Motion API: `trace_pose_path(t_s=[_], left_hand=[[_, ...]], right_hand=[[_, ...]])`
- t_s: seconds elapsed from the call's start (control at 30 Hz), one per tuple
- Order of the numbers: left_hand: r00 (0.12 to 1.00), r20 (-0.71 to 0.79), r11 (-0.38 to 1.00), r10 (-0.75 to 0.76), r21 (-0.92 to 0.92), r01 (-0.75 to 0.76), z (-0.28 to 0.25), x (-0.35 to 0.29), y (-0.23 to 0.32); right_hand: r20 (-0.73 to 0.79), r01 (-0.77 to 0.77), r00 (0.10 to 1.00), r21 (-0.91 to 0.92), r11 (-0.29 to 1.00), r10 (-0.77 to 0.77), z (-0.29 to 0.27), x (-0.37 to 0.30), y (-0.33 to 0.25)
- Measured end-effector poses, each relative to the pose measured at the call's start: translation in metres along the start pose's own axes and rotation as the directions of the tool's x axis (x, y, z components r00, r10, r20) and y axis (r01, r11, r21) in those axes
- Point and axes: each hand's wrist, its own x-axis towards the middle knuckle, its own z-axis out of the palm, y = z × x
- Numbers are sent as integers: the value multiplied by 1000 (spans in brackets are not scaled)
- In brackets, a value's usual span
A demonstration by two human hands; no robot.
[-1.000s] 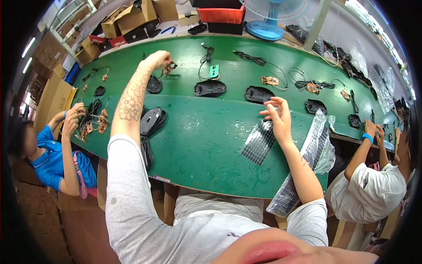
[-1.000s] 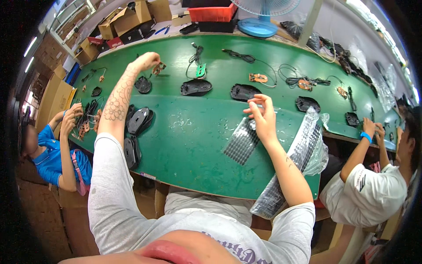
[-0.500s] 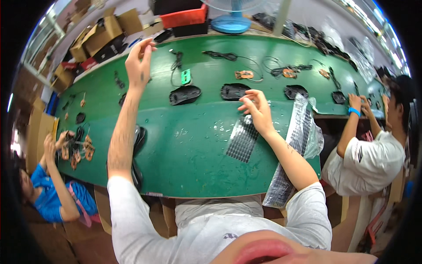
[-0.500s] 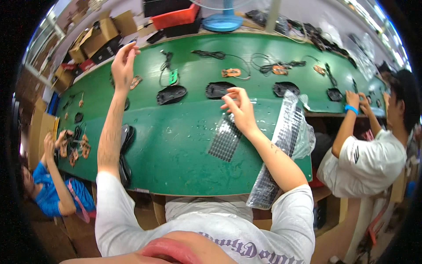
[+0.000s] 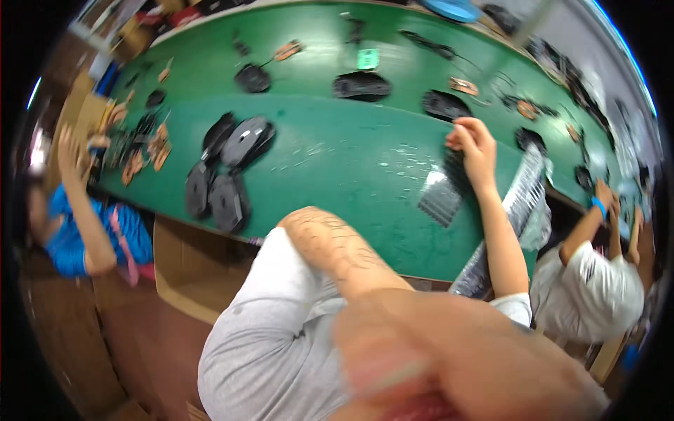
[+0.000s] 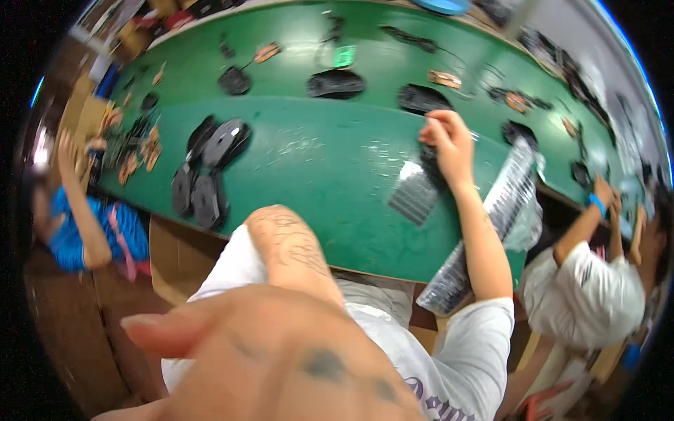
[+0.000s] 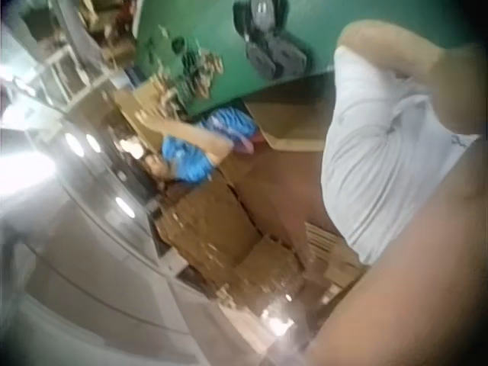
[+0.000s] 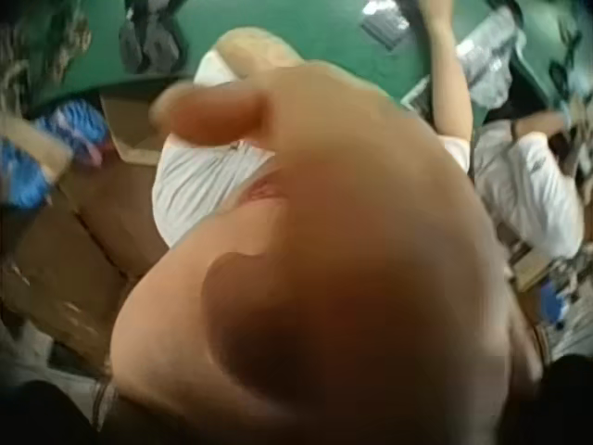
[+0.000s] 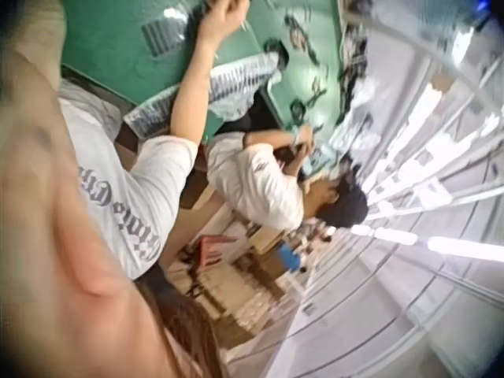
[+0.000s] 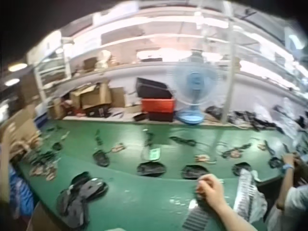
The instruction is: Assembling electronic circuit boards into plastic housings at a manual assembly station.
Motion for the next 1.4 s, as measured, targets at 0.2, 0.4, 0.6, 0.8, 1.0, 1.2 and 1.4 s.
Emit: trace_pose_path(t_s=[0.2,0.4,0.6,0.8,1.0,1.2,1.4], left_hand=[[1000,27,967,9,254,-16,14,-18,-2],[989,137,947,-55,321,9,11,-29,5],[649,-750,-623,-130,571,536,-91,-109,96],[409,-883,-752,232,104,651,-171,-226,125],[340,-922,-592,187,170,788,-224,-226,159],[418,-885,-562,204,243,791,-286,-259,201],[253,-910,-735,329,-79,673,-215,-246,167]], right_hand=[[21,52,998,-88,995,-51,-7,-2,8],[41,38,999,-68,997,-35,-2,-7,10],[45,67,997,-48,997,-65,-8,-2,9],[79,70,995,-43,997,-67,-1,-6,8],[75,76,995,-47,996,-73,5,-12,6],[101,88,991,-49,995,-82,7,-11,7],[12,77,997,-50,996,-77,-4,-9,17]])
